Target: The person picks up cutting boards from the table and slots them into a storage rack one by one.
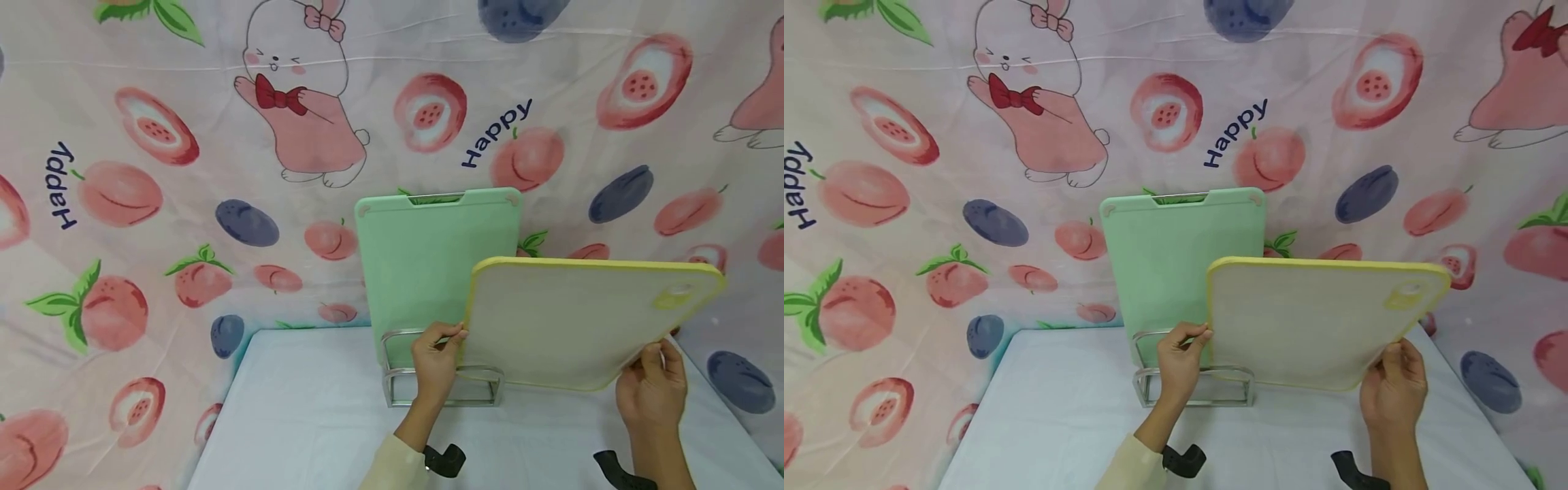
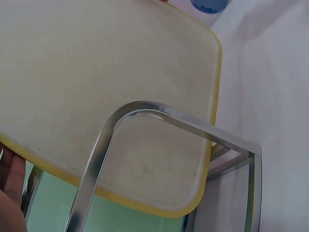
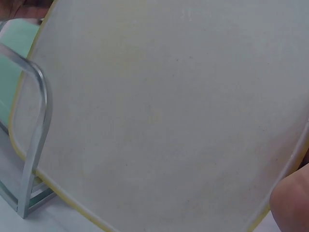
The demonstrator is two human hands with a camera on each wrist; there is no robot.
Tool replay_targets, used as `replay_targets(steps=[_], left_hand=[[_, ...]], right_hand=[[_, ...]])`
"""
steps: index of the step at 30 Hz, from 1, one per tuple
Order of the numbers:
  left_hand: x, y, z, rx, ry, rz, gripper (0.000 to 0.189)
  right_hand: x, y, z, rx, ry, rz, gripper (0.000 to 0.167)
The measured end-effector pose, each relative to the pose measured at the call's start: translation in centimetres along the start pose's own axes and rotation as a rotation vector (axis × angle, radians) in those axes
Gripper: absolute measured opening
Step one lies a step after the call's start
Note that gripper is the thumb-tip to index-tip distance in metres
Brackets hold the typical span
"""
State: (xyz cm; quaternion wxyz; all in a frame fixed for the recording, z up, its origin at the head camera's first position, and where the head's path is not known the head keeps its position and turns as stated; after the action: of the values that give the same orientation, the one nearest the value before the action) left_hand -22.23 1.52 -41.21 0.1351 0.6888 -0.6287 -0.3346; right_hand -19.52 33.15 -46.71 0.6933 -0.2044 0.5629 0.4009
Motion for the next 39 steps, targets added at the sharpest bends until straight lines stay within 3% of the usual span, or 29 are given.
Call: replay_targets(steps=[10, 28, 34, 39], left_hand=[[0.2, 0.1, -0.5, -0.060, -0.001, 0.001, 0.007], [1.1, 0.0, -0.7, -0.032, 0.031, -0.031, 0.006], [1.8, 0.2, -0.5, 0.005, 0.050, -0.039, 0.005], [2.1, 0.4, -0.8, -0.004, 0.069, -0.035, 0.006]], right_hand=[[0.0, -0.5, -0.4, 0.008, -0.012, -0.019, 0.014], [-0.7, -0.9, -1.2, 0.002, -0.051, 0.016, 0.014], [-0.9, -0.9, -1.7, 0.002, -0.058, -0.020, 0.012], [-1.0, -1.1, -2.2, -0.004, -0.061, -0.025, 0.013]])
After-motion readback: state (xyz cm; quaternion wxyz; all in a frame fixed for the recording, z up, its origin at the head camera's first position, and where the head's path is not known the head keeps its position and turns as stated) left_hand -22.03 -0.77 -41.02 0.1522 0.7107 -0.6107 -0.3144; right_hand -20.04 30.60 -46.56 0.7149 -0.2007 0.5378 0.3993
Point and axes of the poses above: each hand's wrist, its own y-axis towards the middle knuckle, its own x-axis out of the back of the hand, z = x × y, the point moved 5 cm from there along y, towards the middle knuckle, and after that the axes turned 10 degrees about -y, right-handed, at the moved point
